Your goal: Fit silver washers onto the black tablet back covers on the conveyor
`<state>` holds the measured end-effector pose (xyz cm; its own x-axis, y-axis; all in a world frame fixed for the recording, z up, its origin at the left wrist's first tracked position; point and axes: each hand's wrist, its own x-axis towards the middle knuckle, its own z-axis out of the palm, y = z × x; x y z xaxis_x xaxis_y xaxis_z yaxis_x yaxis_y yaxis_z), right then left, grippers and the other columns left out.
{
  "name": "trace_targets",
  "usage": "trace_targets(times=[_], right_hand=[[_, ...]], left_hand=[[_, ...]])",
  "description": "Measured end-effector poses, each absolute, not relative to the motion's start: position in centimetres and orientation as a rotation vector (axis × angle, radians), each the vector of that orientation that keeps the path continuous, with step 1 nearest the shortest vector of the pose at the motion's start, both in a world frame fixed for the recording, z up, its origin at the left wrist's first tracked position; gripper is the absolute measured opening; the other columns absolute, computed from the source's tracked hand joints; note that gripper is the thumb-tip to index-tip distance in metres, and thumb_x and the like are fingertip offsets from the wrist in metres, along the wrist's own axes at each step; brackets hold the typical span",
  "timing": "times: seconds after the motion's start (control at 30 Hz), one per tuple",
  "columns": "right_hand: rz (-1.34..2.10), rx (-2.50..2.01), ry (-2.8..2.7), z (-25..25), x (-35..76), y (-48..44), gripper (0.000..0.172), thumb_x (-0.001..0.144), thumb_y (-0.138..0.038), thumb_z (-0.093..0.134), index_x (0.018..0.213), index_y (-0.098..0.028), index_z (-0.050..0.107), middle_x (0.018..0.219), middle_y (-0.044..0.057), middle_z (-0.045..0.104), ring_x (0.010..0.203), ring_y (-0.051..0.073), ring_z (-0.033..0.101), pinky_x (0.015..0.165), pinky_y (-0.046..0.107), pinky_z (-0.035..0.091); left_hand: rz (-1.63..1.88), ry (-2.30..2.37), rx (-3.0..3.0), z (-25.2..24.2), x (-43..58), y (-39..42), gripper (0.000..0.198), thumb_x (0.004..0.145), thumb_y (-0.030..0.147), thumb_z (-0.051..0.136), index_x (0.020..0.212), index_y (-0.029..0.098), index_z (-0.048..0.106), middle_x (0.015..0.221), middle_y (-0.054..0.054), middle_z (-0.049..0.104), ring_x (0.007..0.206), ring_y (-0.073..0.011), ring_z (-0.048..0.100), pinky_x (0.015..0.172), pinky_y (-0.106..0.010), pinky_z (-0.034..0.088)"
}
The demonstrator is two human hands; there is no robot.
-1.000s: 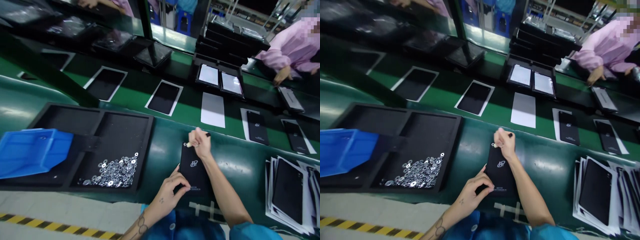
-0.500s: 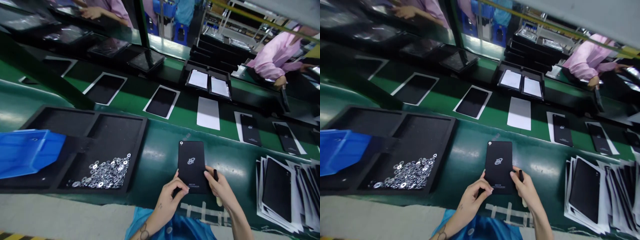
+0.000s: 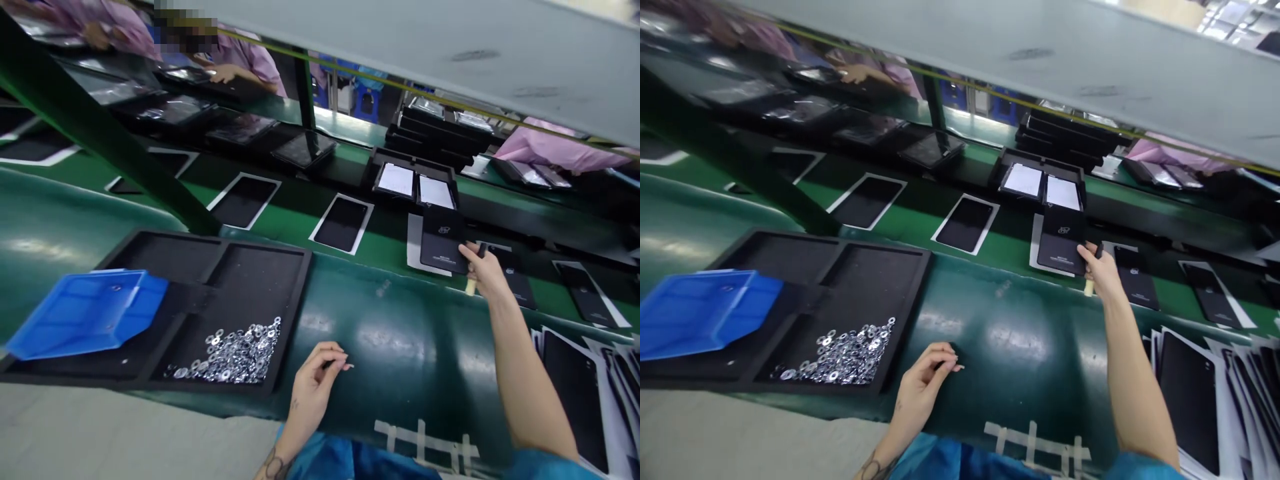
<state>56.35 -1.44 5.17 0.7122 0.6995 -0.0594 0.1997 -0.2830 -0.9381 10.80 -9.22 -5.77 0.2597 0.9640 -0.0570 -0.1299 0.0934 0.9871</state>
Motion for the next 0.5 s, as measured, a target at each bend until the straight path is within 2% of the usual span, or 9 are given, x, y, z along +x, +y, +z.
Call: trace_targets(times=[0.1, 0.2, 0.37, 0.5], right_hand=[[0.22, -1.977, -0.842, 4.3, 56.6, 1.1, 0.049, 0.08, -0.054, 0.08, 0.109, -0.014, 0.075, 0.089, 0.008, 0.07, 0.075, 0.02, 0.06, 0.068, 0.033, 0.053], [0.145, -1.972, -1.146, 3.1, 52.3, 4.2, 0.038, 0.09, -0.052, 0.065, 0.101, -0.016, 0.073, 0.097, 0.011, 0.074, 0.09, 0.023, 0.067, 0.09, 0.039, 0.054], [0.531, -2.095, -1.688, 1.5, 41.1, 11.8, 0.033, 0.102, -0.045, 0.058, 0.115, -0.018, 0.071, 0.115, 0.012, 0.078, 0.104, 0.023, 0.07, 0.095, 0.032, 0.051], [0.645, -2.31, -1.645, 0.9, 37.1, 17.2, 0.035, 0.098, -0.041, 0.068, 0.115, -0.01, 0.074, 0.125, 0.024, 0.076, 0.114, 0.032, 0.072, 0.095, 0.036, 0.052]], left_hand=[[1.037, 0.94, 1.208, -6.0, 10.8, -9.6, 0.025, 0.103, 0.041, 0.072, 0.099, 0.017, 0.081, 0.101, -0.008, 0.069, 0.087, -0.0196, 0.074, 0.081, -0.032, 0.069], [1.008, 0.918, 1.333, -5.6, 11.3, -9.4, 0.022, 0.106, 0.037, 0.069, 0.103, 0.019, 0.081, 0.098, -0.008, 0.073, 0.085, -0.0188, 0.074, 0.076, -0.027, 0.065], [0.98, 0.8, 1.576, -4.6, 11.6, -8.4, 0.024, 0.109, 0.03, 0.063, 0.095, 0.021, 0.081, 0.102, -0.01, 0.077, 0.095, -0.0207, 0.076, 0.085, -0.029, 0.062], [0.979, 0.783, 1.57, -4.6, 11.3, -8.5, 0.021, 0.109, 0.028, 0.064, 0.097, 0.02, 0.079, 0.099, -0.009, 0.076, 0.092, -0.02, 0.074, 0.083, -0.029, 0.06]])
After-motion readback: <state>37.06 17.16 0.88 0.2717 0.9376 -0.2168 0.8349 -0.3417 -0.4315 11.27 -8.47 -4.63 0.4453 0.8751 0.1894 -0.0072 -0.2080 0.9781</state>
